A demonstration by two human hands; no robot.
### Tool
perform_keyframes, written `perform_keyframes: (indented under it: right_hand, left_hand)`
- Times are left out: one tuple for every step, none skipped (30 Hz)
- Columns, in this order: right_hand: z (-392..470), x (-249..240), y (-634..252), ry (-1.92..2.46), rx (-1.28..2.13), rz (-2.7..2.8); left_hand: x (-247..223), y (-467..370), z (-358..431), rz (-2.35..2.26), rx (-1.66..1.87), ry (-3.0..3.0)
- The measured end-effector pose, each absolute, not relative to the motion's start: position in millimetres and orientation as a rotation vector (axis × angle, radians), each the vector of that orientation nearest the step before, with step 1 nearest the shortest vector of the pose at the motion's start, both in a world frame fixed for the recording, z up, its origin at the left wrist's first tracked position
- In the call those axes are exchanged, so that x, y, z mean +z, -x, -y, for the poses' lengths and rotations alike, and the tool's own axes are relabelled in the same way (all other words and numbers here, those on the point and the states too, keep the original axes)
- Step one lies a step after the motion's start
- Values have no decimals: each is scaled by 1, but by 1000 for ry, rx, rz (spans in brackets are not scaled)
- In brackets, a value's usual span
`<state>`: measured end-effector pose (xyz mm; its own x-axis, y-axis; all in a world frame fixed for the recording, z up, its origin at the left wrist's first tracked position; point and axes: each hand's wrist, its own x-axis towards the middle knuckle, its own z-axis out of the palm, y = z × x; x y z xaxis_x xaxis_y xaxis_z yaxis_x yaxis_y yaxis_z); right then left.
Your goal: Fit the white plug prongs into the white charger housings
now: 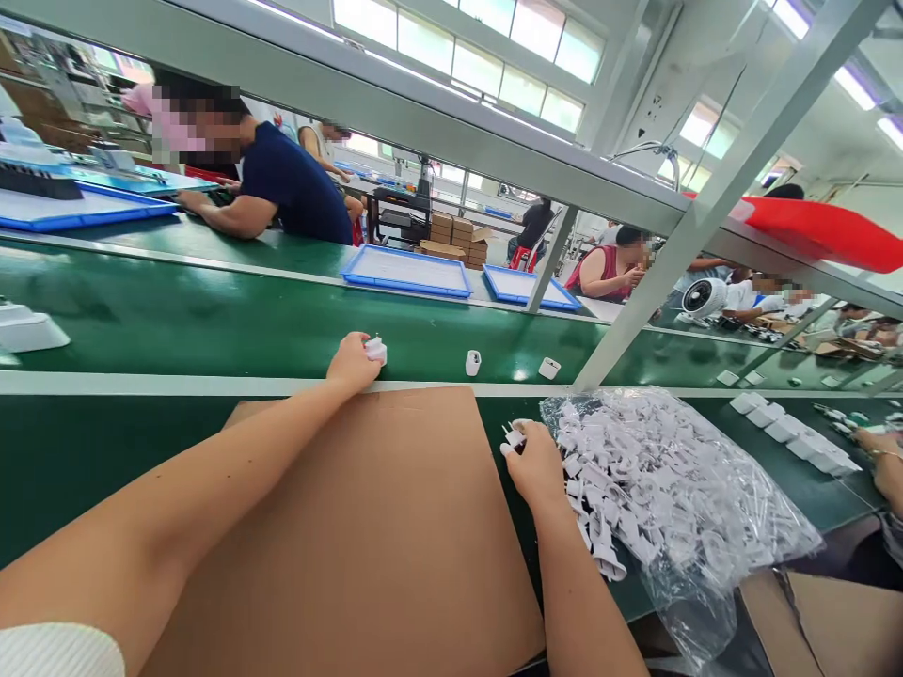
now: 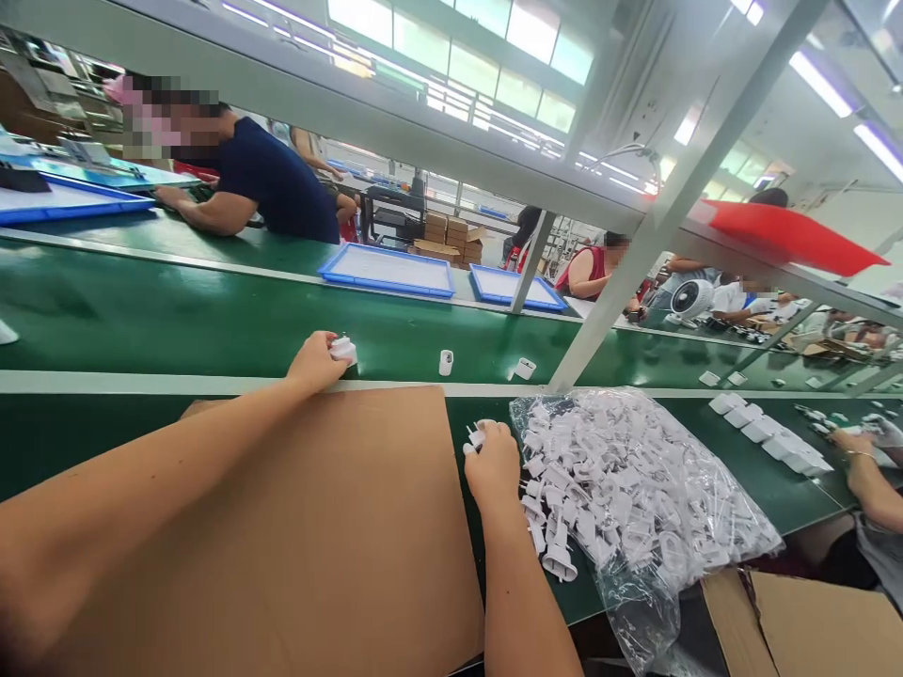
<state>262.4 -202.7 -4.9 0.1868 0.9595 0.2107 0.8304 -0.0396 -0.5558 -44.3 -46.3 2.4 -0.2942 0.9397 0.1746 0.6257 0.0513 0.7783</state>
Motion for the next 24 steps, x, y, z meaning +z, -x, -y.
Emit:
perform_keyframes:
  right_hand:
    - [203, -5, -260, 1793, 345, 1632]
    - [202, -5, -257, 1695, 392, 1591]
    - [202, -5, -254, 1612, 434, 1553]
    - [202, -5, -251, 1545, 478, 1515]
    - [203, -4, -248, 1493, 534, 1474]
    - [203, -3, -244, 1451, 613, 1423]
    - [204, -2, -241, 1413, 716, 1356]
    - [205, 0, -238, 1375, 837, 1278]
    - [206, 3, -235, 1335, 959, 1197]
    - [207, 5, -233, 1295, 1066, 1123]
    - [207, 8, -231, 1253, 1148, 1054]
    - [208, 10, -229, 1211, 1207, 992]
    - [208, 11, -228, 1169, 1253, 938]
    - [208, 12, -228, 1128, 1293, 890]
    - [207, 13, -228, 1090, 1334, 849]
    - [207, 13, -228, 1058, 1375, 818]
    - [206, 12, -229, 1036, 1410, 800]
    - [205, 11, -230, 1023, 1436, 793]
    - [205, 11, -230, 1020, 1449, 792]
    - [205, 10, -231, 1030, 1445, 799]
    - [205, 10, -231, 1052, 1420, 816]
    - [206, 10, -231, 1087, 1372, 844]
    - [207, 10, -231, 1132, 1306, 883]
    - [209, 10, -230, 1181, 1220, 941]
  left_hand:
    - [1, 42, 47, -1994, 1153, -1576]
    - [-1, 39, 48, -2030, 1218, -1607]
    - [-3, 33, 50, -2048, 1303, -1677]
    - [-4, 25, 51, -2032, 1381, -1793]
    - [-4, 16, 53, -1971, 1417, -1946]
    - [-5, 5, 53, -1880, 1372, -2099]
    - [-5, -7, 52, -1791, 1258, -2209]
    - [-5, -20, 51, -1724, 1121, -2266]
    - [-5, -33, 48, -1692, 993, -2269]
    - [-5, -45, 44, -1708, 903, -2220]
    - [-5, -56, 39, -1756, 853, -2143]
    - [-5, -65, 34, -1814, 833, -2061]
    - [-5, -73, 30, -1865, 824, -1987]
    - [-5, -78, 26, -1900, 809, -1923]
    - [-4, -81, 23, -1919, 794, -1875]
    - [-3, -82, 23, -1921, 787, -1848]
    - [-2, -81, 25, -1906, 788, -1841]
    - [0, -78, 29, -1875, 795, -1851]
    - [2, -74, 37, -1831, 804, -1874]
    - [3, -69, 48, -1782, 807, -1900]
    - [4, -63, 62, -1708, 804, -1933]
    - [5, -56, 78, -1612, 801, -1966]
    - [5, -48, 97, -1509, 799, -1992]
    - [4, -41, 116, -1351, 805, -2024]
